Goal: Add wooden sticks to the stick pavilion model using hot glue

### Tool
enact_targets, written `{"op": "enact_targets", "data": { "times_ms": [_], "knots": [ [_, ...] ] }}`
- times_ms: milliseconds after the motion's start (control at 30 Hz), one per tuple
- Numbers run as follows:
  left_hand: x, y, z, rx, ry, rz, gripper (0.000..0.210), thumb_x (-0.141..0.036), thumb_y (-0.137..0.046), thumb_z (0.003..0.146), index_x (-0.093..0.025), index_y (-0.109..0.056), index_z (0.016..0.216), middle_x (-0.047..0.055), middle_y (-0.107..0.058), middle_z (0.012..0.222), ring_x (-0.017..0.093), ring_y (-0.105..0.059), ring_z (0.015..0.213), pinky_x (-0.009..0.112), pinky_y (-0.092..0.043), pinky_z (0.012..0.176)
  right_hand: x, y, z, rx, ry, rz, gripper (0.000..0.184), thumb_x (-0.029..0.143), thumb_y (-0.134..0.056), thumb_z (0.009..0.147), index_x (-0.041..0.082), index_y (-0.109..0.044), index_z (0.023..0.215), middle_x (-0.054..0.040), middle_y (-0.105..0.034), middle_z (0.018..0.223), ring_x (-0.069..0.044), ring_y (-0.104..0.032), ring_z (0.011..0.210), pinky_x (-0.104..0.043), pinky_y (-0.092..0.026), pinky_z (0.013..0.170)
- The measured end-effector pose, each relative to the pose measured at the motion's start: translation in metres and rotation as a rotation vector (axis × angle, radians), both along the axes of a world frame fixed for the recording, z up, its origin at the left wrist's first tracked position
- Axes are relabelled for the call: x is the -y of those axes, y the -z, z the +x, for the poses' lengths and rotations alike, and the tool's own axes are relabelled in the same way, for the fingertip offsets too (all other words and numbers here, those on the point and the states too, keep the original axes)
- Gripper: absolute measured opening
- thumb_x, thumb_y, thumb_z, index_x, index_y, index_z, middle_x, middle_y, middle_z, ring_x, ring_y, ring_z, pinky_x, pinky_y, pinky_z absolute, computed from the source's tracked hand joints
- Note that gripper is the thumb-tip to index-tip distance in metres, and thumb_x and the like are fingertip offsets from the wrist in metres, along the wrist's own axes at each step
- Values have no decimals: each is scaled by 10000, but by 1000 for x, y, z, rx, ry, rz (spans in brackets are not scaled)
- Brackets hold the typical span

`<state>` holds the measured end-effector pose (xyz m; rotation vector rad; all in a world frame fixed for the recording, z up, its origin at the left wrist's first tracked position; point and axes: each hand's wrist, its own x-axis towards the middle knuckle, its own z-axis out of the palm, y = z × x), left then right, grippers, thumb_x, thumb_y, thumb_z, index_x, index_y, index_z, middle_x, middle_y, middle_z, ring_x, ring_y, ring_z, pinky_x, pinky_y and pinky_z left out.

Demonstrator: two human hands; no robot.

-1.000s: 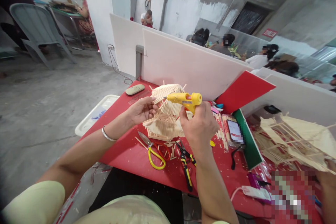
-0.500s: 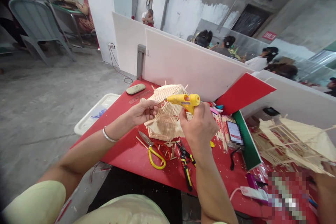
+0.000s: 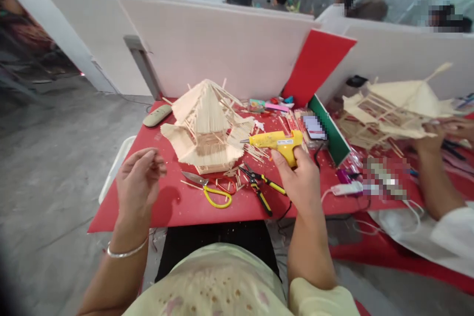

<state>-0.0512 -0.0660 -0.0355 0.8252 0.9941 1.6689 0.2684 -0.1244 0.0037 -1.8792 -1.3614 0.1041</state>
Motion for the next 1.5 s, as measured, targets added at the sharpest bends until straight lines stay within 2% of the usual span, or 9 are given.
{"op": "enact_targets", "data": {
  "times_ms": [67,233,333,667,833,1000,1133,1300,1500],
  "knots": [
    [21,13,19,-28,17,-19,143,-272,-714,795,-150,-697,868,-1,-652,673,84,-581,524,181,-439,474,19,23,29,-47,69,-100,412,622,-552,844,215,-556,788,24,-594,658,-127,-509,607,-247,-364,595],
    [56,52,85,-149,499,-211,208,-346,-730,795,-141,-704,809,21,-656,621,100,-567,511,192,-433,464,41,91,94,100,216,-380,469,656,-406,891,219,-565,832,-42,-641,714,-181,-561,678,-273,-356,621],
    [61,65,118,-190,626,-251,288,-409,-721,793,-129,-676,745,18,-628,593,85,-530,483,187,-413,451,32,122,119,143,196,-539,496,628,-336,916,217,-612,889,-85,-685,784,-207,-606,737,-281,-379,642],
    [75,61,161,-275,607,-200,313,-425,-717,785,-120,-664,741,15,-599,580,87,-537,495,198,-438,499,-2,157,135,220,101,-574,591,550,-303,936,109,-685,1033,-207,-703,947,-281,-650,843,-360,-436,701],
    [71,40,149,-295,424,-101,292,-406,-718,793,-123,-681,731,11,-585,564,88,-525,479,202,-437,475,12,136,117,503,186,-235,522,487,-365,949,120,-661,1173,-207,-669,1041,-317,-590,924,-417,-417,729],
    [48,11,105,-197,65,37,218,-363,-730,801,-149,-707,838,12,-640,641,98,-571,481,201,-443,439,3,82,58,440,-166,171,432,419,-441,957,148,-655,1217,-130,-651,1045,-251,-567,995,-402,-441,906],
    [18,-7,65,-139,-91,111,203,-342,-730,806,-148,-706,863,12,-655,671,86,-574,491,193,-459,449,-13,35,-14,434,-343,369,377,315,-525,919,263,-623,1280,-88,-596,1221,-246,-534,1133,-464,-372,1044],
    [-24,-12,35,10,83,39,264,-390,-751,772,-135,-693,806,17,-647,647,79,-540,449,193,-427,391,-39,-1,-85,545,-386,491,462,319,-523,878,332,-577,1336,-74,-417,1461,-350,-360,1346,-592,-280,1095],
    [-54,-12,23,51,299,19,314,-439,-710,805,-126,-695,823,22,-638,606,85,-530,411,200,-437,365,-73,-16,-132,680,-357,441,500,355,-511,878,363,-525,1377,-30,-191,1608,-412,-169,1454,-682,-174,1099]
  ]
}}
